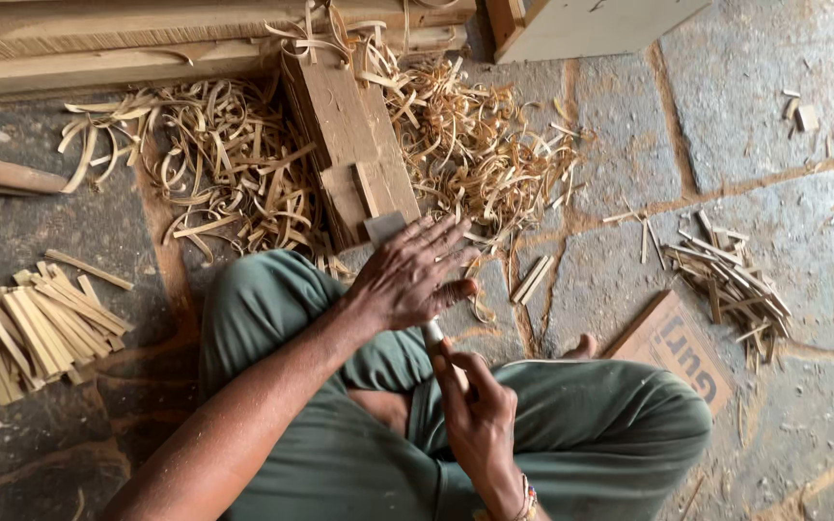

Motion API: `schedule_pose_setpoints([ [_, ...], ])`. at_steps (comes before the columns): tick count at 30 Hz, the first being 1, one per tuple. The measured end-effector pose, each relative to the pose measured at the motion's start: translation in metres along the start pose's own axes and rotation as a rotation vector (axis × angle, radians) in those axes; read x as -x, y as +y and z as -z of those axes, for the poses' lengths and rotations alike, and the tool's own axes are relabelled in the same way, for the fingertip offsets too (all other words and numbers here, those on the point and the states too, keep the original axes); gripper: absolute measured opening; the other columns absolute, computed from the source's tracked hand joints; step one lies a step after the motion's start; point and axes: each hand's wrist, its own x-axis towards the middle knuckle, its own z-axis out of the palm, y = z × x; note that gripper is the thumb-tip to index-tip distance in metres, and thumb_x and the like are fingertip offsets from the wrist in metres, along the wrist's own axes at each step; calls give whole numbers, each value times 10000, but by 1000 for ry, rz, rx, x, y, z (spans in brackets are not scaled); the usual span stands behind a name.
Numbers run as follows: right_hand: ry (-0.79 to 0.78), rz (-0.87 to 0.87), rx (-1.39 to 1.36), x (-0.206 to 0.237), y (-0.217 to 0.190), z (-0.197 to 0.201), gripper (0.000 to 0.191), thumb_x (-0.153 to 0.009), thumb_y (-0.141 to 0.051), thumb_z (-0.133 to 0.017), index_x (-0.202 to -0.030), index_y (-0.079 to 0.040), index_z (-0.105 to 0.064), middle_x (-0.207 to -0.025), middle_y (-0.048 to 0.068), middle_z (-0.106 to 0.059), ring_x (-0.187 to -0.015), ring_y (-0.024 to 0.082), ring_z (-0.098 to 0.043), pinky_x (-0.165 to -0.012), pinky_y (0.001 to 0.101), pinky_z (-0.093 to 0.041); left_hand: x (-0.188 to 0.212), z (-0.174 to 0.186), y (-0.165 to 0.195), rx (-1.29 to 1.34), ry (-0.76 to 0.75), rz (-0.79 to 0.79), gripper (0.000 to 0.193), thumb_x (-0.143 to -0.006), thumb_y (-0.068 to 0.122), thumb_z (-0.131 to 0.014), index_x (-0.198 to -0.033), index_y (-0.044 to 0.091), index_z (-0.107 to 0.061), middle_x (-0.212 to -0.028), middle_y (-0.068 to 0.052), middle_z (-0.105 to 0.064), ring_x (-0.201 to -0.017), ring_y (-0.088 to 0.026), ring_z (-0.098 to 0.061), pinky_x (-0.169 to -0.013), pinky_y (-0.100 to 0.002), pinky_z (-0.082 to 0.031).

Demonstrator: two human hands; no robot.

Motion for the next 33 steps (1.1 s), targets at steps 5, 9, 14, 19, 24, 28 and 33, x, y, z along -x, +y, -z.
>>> schedule_pose_setpoints([
  [5,5,165,12,-35,5,-23,157,-1018,-176,-636,-1073,-55,-719,-544,-26,-591,-427,-8,-482,-364,244,-314,-16,-3,-38,-110,24,-27,861,-993,592,56,-1567,153,-413,-1702,-154,-260,-1605,-321,-224,-1308,-571,-129],
  [9,26,156,-8,-57,0,-37,144,-1010,-170,-681,-1039,-48,-752,-560,18,-597,-432,43,-364,-385,269,-226,-39,8,-71,-154,103,-3,944,-1007,765,-58,-1607,110,-379,-1698,-159,-222,-1583,-302,-185,-1276,-540,-102],
  [14,41,120,-135,-53,-4,-26,197,-993,-161,-688,-1156,-75,-757,-627,9,-648,-483,17,-461,-402,247,-282,-33,18,-52,-26,166,22,937,-1027,737,-87,-1439,68,-598,-1600,-172,-449,-1527,-372,-345,-1276,-546,-203],
  [19,62,64,-116,-21,-5,10,248,-978,-148,-681,-1200,-69,-757,-630,-5,-659,-502,6,-515,-414,228,-333,-25,27,5,100,292,-131,871,-1084,686,-159,-1079,61,-765,-1236,-180,-731,-1215,-336,-685,-1235,-531,-392],
  [24,21,-57,-155,17,-3,30,264,-958,-111,-683,-1200,-45,-768,-600,-6,-625,-499,10,-465,-418,234,-311,3,25,49,244,74,-11,804,-1028,691,-264,-1006,87,-794,-987,-128,-799,-961,-290,-761,-1115,-489,-484],
  [28,-1,-26,-79,20,-3,24,226,-963,-102,-679,-1157,-39,-776,-552,-8,-575,-476,19,-415,-409,254,-276,8,19,44,197,81,1,765,-1044,653,-256,-1077,88,-771,-1110,-138,-774,-1110,-308,-721,-1188,-562,-395],
  [33,0,51,-20,2,-3,2,142,-987,-131,-667,-1062,-34,-740,-655,-18,-676,-452,15,-430,-378,268,-309,-2,5,10,45,43,-14,850,-1023,683,-133,-1270,99,-699,-1390,-145,-656,-1384,-327,-552,-1235,-560,-284],
])
